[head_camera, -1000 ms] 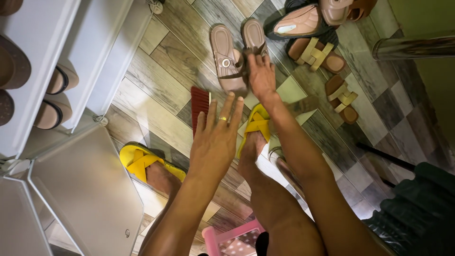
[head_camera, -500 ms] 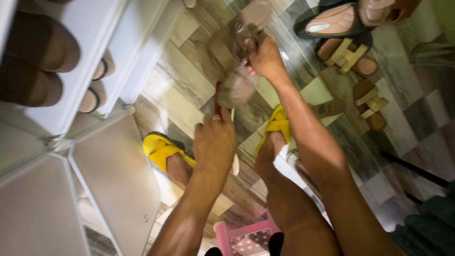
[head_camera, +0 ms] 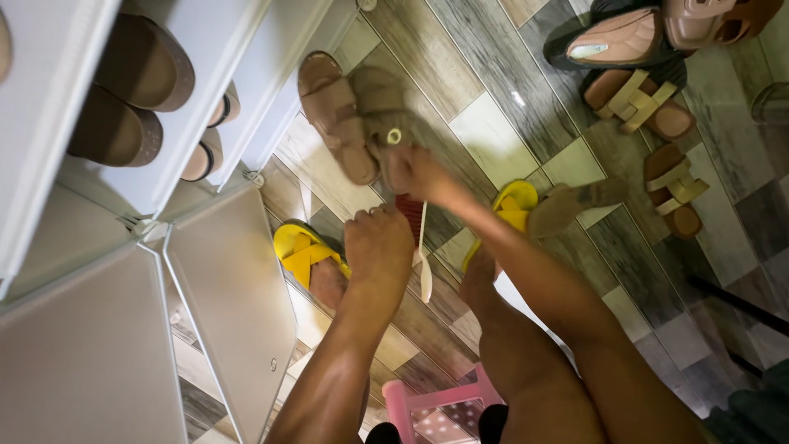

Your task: Cleaning various shoes and sandals using a brush and putting them into a shoe organizer.

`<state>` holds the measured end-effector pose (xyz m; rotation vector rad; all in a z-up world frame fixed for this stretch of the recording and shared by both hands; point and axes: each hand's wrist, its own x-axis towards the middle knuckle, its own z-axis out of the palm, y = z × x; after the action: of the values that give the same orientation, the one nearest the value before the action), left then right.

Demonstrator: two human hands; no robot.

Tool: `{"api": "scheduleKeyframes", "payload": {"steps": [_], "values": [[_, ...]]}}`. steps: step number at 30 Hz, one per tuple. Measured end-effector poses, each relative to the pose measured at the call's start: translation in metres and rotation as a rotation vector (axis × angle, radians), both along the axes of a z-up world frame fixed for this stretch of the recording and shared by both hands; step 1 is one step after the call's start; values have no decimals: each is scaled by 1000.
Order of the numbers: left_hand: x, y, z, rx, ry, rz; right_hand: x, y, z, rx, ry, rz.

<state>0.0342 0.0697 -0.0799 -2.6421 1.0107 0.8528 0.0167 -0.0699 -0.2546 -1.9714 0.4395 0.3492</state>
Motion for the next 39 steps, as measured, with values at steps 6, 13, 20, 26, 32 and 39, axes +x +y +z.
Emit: {"api": "scheduleKeyframes", "payload": {"steps": [6,13,20,26,32,39], "values": [[-5,-8,-1,-69,-92,16,-72,21,-47,-533,321,347],[2,1,0,-61,-139,39,-92,-14,-85,-263,451,18],[3,-4,9,-54,-195,37,-6,-40,6,-597,203,-129],[5,4,-1,-79,-258,65,77,8,-16,-667,-447,253],[6,4,-5,-123,-344,77,84,26,-67,-672,-390,333],[6,4,-2,-96,-307,62,73,20,-42,-897,-374,396]]}}
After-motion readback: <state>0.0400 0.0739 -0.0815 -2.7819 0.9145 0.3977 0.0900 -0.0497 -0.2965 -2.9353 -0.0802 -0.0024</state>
